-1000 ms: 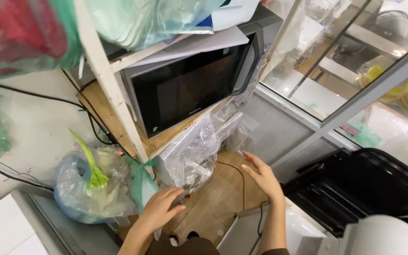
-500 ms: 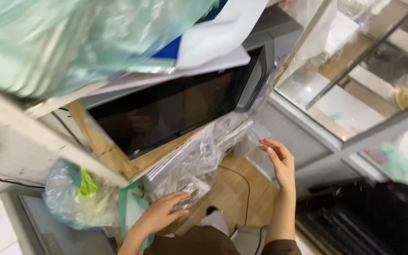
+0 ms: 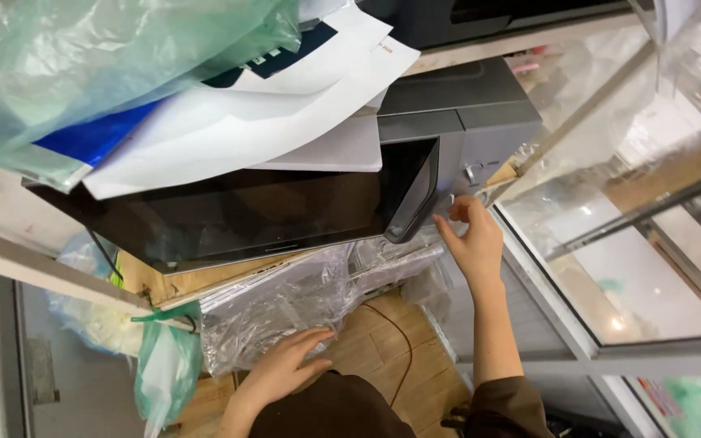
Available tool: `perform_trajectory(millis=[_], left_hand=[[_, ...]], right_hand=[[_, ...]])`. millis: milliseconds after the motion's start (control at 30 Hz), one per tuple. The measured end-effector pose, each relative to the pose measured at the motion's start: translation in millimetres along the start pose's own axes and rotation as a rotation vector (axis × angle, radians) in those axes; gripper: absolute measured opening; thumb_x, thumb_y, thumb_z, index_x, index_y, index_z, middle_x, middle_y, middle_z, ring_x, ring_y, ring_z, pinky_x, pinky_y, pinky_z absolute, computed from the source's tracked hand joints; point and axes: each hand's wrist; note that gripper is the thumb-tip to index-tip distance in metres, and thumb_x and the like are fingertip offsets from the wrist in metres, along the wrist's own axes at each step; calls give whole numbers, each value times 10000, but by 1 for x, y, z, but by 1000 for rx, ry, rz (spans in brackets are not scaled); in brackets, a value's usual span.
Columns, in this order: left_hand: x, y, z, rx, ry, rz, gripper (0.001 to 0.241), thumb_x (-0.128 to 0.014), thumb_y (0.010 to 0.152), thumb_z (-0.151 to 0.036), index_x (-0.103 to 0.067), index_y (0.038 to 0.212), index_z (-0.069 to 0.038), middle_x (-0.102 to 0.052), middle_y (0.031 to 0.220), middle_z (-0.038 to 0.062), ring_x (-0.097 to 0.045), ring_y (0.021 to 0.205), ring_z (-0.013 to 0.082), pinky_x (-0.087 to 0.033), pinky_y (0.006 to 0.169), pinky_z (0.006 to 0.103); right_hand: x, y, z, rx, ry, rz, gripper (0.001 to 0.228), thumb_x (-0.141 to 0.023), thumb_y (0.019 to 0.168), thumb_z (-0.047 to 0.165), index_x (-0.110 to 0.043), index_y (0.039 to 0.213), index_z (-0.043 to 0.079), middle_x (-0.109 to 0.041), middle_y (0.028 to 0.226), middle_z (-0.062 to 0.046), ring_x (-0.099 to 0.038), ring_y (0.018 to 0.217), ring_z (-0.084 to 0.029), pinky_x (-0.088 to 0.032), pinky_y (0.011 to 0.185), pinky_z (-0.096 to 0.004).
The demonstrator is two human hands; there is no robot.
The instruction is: Retrieve frozen cake base and components, defrost in microwave, and cut a small cake base.
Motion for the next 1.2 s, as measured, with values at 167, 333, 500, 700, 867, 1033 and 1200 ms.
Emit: perform_trajectory(millis=[167,333,500,700,867,1033,1200], left_hand=[[-4,-1,-1,38,25,-66,604,-612,945,-476,-509,1469,-193,-502,1542,54,-479,1417,283,-397,1160,425],[-9,7,-8,115,31,-54,628,-601,937,-496,-495,1479,-196,-484,1548,50,-465,1418,275,-385,1168,437],[-19,36,-6,36,111,-55,628,-536,973,-532,-487,1500,-194,-457,1580,35,-450,1436,264,-342,1205,459],[19,85,-85,-324,248,-446,627,-579,1023,-465,-467,1533,-119,-457,1613,102,-438,1453,325,-355,1186,517],[36,126,-139,-490,-45,-648,717,-709,954,-377,-420,1528,-58,-541,1478,167,-554,1336,350,-477,1068,485],[29,175,-137,-478,-362,-505,479,-667,982,-400,-576,1330,-82,-733,1162,110,-708,1095,275,-554,926,400],[17,192,-126,-346,-364,-507,433,-562,1029,-475,-613,1129,-58,-724,861,76,-717,808,229,-543,738,363]], right_hand=[[-13,6,-14,125,-59,-83,264,-832,875,151,-610,977,49,-703,859,-53,-694,779,-210,-528,685,-353],[-11,9,-12,168,-40,-82,240,-814,903,125,-601,970,37,-697,857,-63,-683,759,-220,-512,645,-346],[-10,9,-11,201,-11,-77,238,-810,914,104,-595,985,30,-685,869,-73,-684,772,-213,-501,618,-332],[-8,11,-11,126,-13,-32,265,-820,902,115,-588,986,18,-693,864,-69,-676,735,-207,-504,603,-333],[-9,10,-15,226,27,-28,308,-841,869,122,-560,957,31,-632,871,-92,-646,781,-258,-503,675,-378],[-11,9,-16,230,38,-32,307,-829,873,114,-553,976,27,-616,874,-95,-635,793,-268,-496,675,-388],[-11,10,-13,213,56,-22,303,-821,882,114,-542,965,27,-608,874,-95,-627,782,-265,-487,654,-386]])
Point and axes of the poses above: each hand's wrist, its own y-axis towards the middle knuckle, its own x-axis out of the back of the hand, z = x × y
